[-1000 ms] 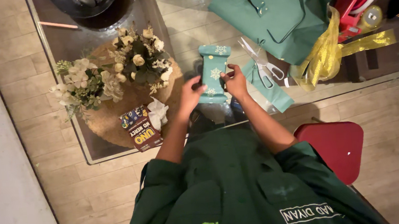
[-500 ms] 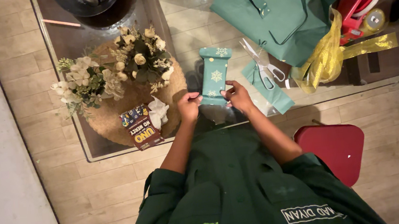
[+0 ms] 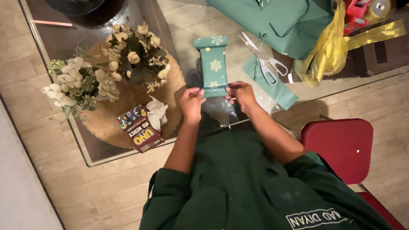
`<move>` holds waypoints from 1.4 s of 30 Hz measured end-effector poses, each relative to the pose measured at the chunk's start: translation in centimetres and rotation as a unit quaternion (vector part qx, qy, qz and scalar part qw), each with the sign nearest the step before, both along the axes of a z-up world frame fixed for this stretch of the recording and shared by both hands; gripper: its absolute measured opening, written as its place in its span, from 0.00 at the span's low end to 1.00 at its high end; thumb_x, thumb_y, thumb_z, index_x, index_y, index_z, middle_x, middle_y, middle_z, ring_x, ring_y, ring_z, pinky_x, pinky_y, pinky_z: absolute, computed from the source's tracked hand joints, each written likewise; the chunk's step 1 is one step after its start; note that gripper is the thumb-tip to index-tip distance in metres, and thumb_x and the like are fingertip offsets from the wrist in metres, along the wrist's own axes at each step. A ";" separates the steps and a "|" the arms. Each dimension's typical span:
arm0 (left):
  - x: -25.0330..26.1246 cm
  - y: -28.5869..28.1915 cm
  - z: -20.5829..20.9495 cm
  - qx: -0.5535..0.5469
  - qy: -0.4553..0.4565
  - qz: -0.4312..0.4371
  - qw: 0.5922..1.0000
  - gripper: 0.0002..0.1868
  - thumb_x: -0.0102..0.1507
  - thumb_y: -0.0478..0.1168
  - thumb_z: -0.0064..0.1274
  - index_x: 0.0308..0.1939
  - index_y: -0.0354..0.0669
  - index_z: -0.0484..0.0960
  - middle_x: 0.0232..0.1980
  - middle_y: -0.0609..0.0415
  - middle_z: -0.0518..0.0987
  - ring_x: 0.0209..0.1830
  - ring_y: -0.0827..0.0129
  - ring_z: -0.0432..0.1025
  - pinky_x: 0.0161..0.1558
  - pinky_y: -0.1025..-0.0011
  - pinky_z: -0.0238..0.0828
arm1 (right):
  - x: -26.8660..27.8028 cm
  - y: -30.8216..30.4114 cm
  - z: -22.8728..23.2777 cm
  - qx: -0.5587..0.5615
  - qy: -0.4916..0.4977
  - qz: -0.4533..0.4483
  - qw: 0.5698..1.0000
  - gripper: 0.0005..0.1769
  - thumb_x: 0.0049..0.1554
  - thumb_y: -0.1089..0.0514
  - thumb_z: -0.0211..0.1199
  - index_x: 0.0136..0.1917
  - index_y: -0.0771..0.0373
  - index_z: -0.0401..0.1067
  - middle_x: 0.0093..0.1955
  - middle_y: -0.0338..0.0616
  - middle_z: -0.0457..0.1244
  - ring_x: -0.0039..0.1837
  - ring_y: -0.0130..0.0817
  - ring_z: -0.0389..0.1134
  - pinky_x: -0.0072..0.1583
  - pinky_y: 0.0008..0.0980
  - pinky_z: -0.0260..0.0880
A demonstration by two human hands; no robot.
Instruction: The person folds a teal gift-wrapped box, pleats a green paper fan, and secures it with tape. They use scissors to cut tape and adjust the fan on the box. The process involves folding, taping, and arranging decorative paper elements.
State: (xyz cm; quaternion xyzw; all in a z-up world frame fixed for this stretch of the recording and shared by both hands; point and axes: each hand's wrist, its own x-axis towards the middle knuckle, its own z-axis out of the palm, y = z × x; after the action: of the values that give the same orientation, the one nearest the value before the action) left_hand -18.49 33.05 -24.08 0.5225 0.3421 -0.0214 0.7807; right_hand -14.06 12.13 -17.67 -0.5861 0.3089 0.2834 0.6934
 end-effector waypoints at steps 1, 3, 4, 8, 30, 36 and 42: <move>0.2 0.2 0.2 0.001 0.013 -0.003 1.000 0.12 0.61 0.30 0.63 0.47 0.32 0.79 0.41 0.52 0.79 0.37 0.68 0.75 0.40 0.65 0.80 | 0.2 -0.1 0.0 0.009 0.018 -0.018 1.000 0.12 0.57 0.66 0.64 0.55 0.70 0.72 0.42 0.45 0.68 0.37 0.32 0.70 0.36 0.29 0.67; 0.6 0.5 0.8 0.003 0.037 -0.011 0.999 0.14 0.61 0.29 0.63 0.49 0.32 0.78 0.40 0.51 0.79 0.35 0.66 0.75 0.39 0.65 0.79 | 0.5 -0.3 -0.1 0.027 0.052 -0.054 0.997 0.11 0.57 0.67 0.62 0.54 0.68 0.74 0.41 0.45 0.69 0.36 0.31 0.69 0.36 0.28 0.66; 0.6 0.5 1.2 -0.021 0.043 -0.012 0.999 0.16 0.61 0.29 0.62 0.51 0.35 0.76 0.41 0.50 0.79 0.35 0.65 0.76 0.39 0.65 0.79 | 0.6 -0.3 -0.1 0.032 0.039 -0.064 0.997 0.11 0.56 0.69 0.62 0.53 0.69 0.74 0.40 0.46 0.69 0.36 0.32 0.69 0.36 0.29 0.65; 0.1 -0.8 2.6 -0.069 0.045 -0.019 0.996 0.21 0.62 0.30 0.59 0.57 0.37 0.71 0.44 0.47 0.82 0.38 0.60 0.81 0.41 0.64 0.80 | 0.1 0.1 0.2 0.032 0.003 -0.085 0.996 0.12 0.54 0.72 0.63 0.53 0.71 0.72 0.40 0.48 0.68 0.35 0.34 0.68 0.35 0.30 0.63; 1.1 -0.8 2.0 -0.017 -0.022 0.062 0.998 0.31 0.61 0.28 0.57 0.64 0.44 0.59 0.57 0.51 0.74 0.50 0.67 0.75 0.44 0.66 0.83 | -2.4 1.8 0.9 0.032 -0.123 0.082 0.988 0.19 0.59 0.69 0.57 0.64 0.69 0.66 0.44 0.46 0.72 0.38 0.29 0.70 0.39 0.26 0.67; 2.9 -0.4 0.6 0.009 -0.043 0.041 0.998 0.35 0.60 0.22 0.48 0.72 0.40 0.64 0.61 0.43 0.74 0.49 0.60 0.71 0.39 0.65 0.75 | -2.0 -1.6 -0.1 -0.062 -0.199 0.143 0.967 0.17 0.60 0.69 0.56 0.63 0.68 0.70 0.42 0.51 0.69 0.40 0.29 0.70 0.41 0.27 0.68; 4.1 1.0 -1.2 0.154 -0.071 0.039 0.985 0.49 0.61 0.19 0.56 0.77 0.46 0.45 0.66 0.49 0.71 0.62 0.60 0.72 0.59 0.68 0.71 | 1.6 -6.2 3.0 -0.271 -0.305 0.114 0.906 0.16 0.58 0.63 0.66 0.60 0.64 0.72 0.47 0.47 0.70 0.49 0.38 0.73 0.52 0.33 0.72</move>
State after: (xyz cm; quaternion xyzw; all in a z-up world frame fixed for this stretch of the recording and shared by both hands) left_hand -14.40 34.00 -25.31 0.6227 0.3050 0.0990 0.7138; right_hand -12.50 5.92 -14.70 -0.8406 0.0779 0.0733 0.5310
